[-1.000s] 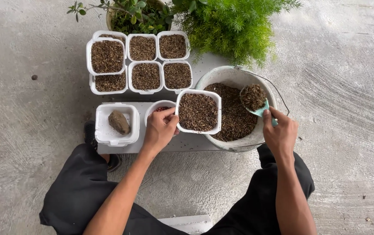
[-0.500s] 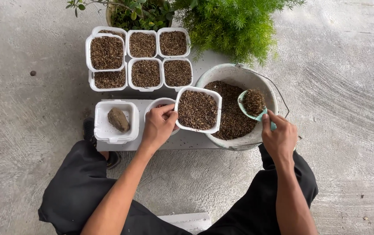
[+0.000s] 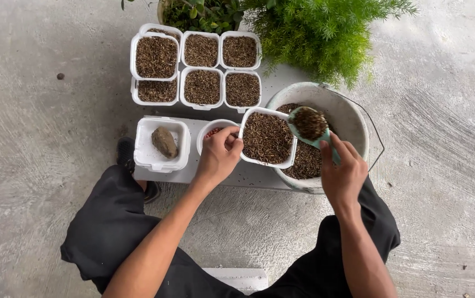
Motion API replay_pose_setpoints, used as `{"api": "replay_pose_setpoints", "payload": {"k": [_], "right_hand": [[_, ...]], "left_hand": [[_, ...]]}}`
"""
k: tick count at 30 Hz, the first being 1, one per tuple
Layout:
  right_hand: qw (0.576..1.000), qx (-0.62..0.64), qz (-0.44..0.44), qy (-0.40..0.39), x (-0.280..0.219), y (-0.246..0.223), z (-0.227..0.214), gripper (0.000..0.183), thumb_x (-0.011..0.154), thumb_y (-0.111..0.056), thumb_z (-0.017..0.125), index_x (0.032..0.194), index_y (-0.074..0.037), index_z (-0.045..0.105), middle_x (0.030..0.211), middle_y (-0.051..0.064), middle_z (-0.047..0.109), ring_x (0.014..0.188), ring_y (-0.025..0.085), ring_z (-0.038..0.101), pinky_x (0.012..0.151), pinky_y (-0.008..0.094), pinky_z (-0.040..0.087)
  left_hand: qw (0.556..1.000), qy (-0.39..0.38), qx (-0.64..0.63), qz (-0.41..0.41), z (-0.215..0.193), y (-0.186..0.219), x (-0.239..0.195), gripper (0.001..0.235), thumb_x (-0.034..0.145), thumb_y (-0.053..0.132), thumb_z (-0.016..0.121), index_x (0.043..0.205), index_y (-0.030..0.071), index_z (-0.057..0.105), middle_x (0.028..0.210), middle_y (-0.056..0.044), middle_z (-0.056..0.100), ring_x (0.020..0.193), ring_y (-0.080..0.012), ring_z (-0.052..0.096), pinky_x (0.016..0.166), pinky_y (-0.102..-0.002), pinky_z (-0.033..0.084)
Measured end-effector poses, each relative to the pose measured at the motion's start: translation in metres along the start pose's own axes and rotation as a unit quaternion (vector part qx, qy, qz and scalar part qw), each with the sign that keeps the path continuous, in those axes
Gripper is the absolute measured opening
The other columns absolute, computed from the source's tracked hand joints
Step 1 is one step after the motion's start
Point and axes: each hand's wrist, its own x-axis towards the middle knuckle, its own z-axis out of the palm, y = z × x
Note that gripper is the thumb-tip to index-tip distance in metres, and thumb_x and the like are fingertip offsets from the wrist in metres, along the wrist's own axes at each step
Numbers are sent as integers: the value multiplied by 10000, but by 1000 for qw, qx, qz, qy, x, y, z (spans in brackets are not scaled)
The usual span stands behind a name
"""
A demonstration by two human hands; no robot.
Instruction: The person scoops soil from a white bucket using a light blue plastic scoop and fills several small white square containers arranged on a tray. The person occasionally uses their hand to adjust the soil or move a rock within the containers.
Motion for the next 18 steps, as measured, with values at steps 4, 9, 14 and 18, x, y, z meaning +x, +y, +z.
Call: {"api": "replay_pose_setpoints", "payload": {"k": [4, 9, 14, 18], "right_hand": [[993, 5, -112, 40, 3, 1, 18, 171, 975, -106, 796, 1146, -94, 805, 929, 70, 771, 768, 272, 729, 671, 356, 567], [990, 23, -123, 66, 6, 5, 17, 177, 1006, -53, 772, 1179, -23, 791, 960, 150, 765, 819, 303, 729, 713, 383, 568], [988, 67, -115, -75, 5, -33, 17, 187, 887, -120, 831, 1070, -155, 815, 979, 67, 783, 865, 306, 761, 704, 380, 588], [992, -16, -113, -58, 11, -6, 11, 123, 962, -111, 784, 1076, -132, 825, 957, 111, 772, 818, 314, 751, 672, 397, 580]], "left_hand": [[1000, -1, 12, 8, -2, 5, -3, 351, 891, 171, 599, 1139, -42, 725, 740, -104, 719, 721, -257, 732, 674, -373, 594], [1000, 0, 16, 15, -6, 8, -4, 347, 898, 183, 595, 1138, -22, 737, 736, -91, 727, 724, -253, 733, 681, -364, 600], [1000, -14, 11, 7, -8, 8, -3, 361, 894, 208, 590, 1151, 3, 739, 723, -77, 723, 725, -233, 724, 690, -378, 591], [1000, -12, 4, 10, -3, 2, -1, 369, 908, 207, 584, 1165, -14, 731, 737, -86, 726, 724, -231, 723, 691, -363, 589]]}}
